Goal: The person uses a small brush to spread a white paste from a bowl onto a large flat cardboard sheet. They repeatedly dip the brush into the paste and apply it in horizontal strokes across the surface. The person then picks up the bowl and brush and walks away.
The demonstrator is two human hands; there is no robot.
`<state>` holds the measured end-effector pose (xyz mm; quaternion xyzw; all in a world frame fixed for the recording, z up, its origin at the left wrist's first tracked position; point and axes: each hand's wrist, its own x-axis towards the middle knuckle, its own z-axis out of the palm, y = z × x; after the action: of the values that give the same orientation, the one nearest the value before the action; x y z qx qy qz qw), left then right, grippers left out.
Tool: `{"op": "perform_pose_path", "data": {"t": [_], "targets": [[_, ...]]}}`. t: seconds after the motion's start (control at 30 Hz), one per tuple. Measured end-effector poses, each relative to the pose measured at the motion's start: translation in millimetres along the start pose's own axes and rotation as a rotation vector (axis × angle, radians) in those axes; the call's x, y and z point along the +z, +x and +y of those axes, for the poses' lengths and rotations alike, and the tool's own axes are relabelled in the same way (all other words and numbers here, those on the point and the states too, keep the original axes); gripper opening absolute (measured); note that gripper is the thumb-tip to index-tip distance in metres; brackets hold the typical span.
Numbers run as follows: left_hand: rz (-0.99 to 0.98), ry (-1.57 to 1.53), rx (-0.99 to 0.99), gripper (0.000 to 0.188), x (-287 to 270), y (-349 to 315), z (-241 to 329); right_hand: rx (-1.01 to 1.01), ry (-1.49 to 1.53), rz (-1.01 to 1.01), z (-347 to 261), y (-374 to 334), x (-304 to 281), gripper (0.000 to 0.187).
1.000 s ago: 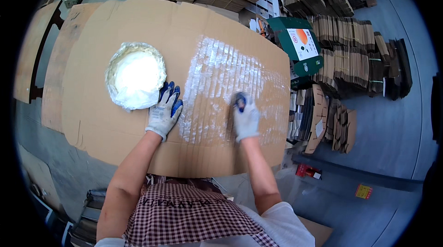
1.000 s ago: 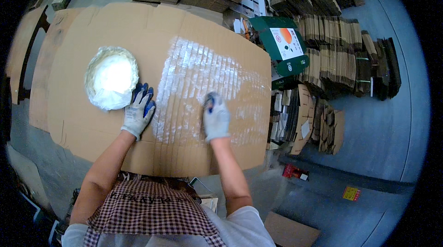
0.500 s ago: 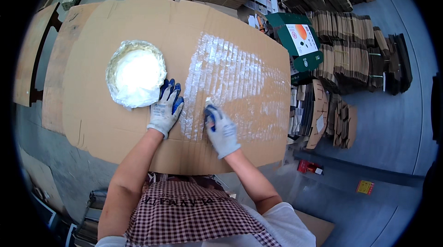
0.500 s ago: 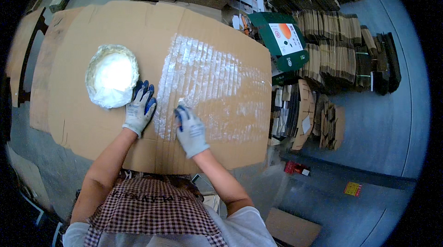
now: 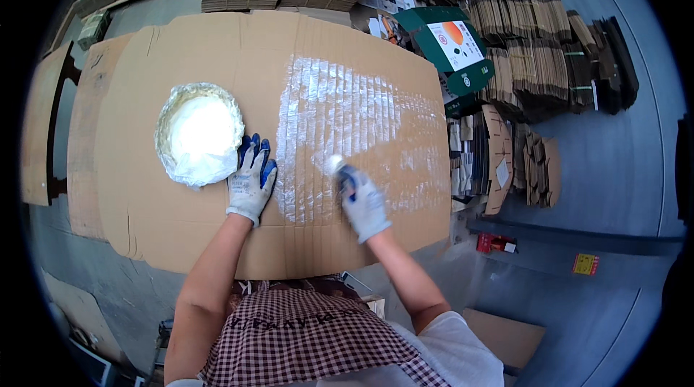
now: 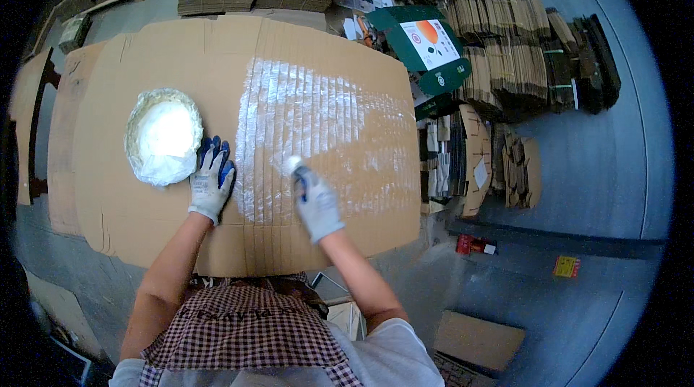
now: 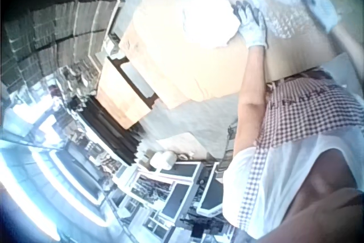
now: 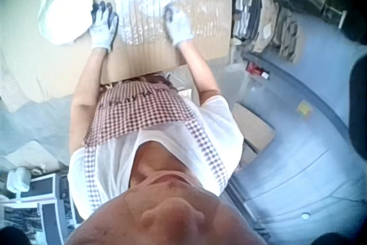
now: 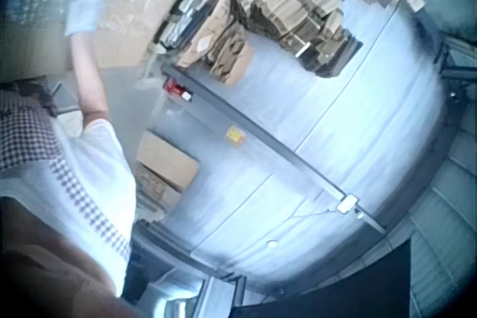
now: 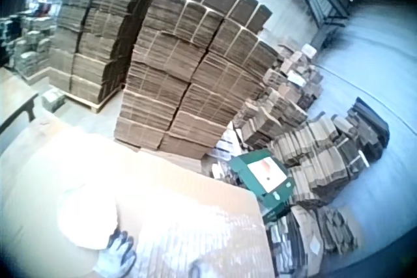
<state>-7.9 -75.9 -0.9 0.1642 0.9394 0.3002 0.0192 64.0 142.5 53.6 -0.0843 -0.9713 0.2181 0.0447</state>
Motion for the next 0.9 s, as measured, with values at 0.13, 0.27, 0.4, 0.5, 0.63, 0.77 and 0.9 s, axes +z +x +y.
{"op": "perform_pose_path", "data": {"t": [0.13, 0.27, 0.4, 0.5, 0.63, 0.77, 0.9], "targets": [[-0.005, 0.027, 0.007, 0.044, 1, 1, 3, 0.301, -0.125, 0.059, 56, 40, -25, 0.026], [0.031, 0.071, 0.033, 0.044, 1, 4, 1, 0.107, 0.031, 0.079, 25, 22, -28, 0.03], [0.023, 0.044, 0.045, 0.044, -2, 3, 2, -0.226, -0.095, -0.024, 3, -4, -14, 0.03], [0.013, 0.045, 0.045, 0.042, -5, 3, 7, -0.105, -0.153, 0.026, 49, 19, -13, 0.028], [0.004, 0.037, 0.031, 0.045, -6, 4, 6, 0.252, -0.064, 0.117, 104, 56, -32, 0.026], [0.004, 0.06, 0.028, 0.042, -7, 3, 3, 0.234, 0.133, 0.177, 108, 62, -35, 0.023], [0.009, 0.047, 0.038, 0.04, -4, 5, 4, 0.321, 0.035, 0.259, 166, 87, -46, 0.023]]}}
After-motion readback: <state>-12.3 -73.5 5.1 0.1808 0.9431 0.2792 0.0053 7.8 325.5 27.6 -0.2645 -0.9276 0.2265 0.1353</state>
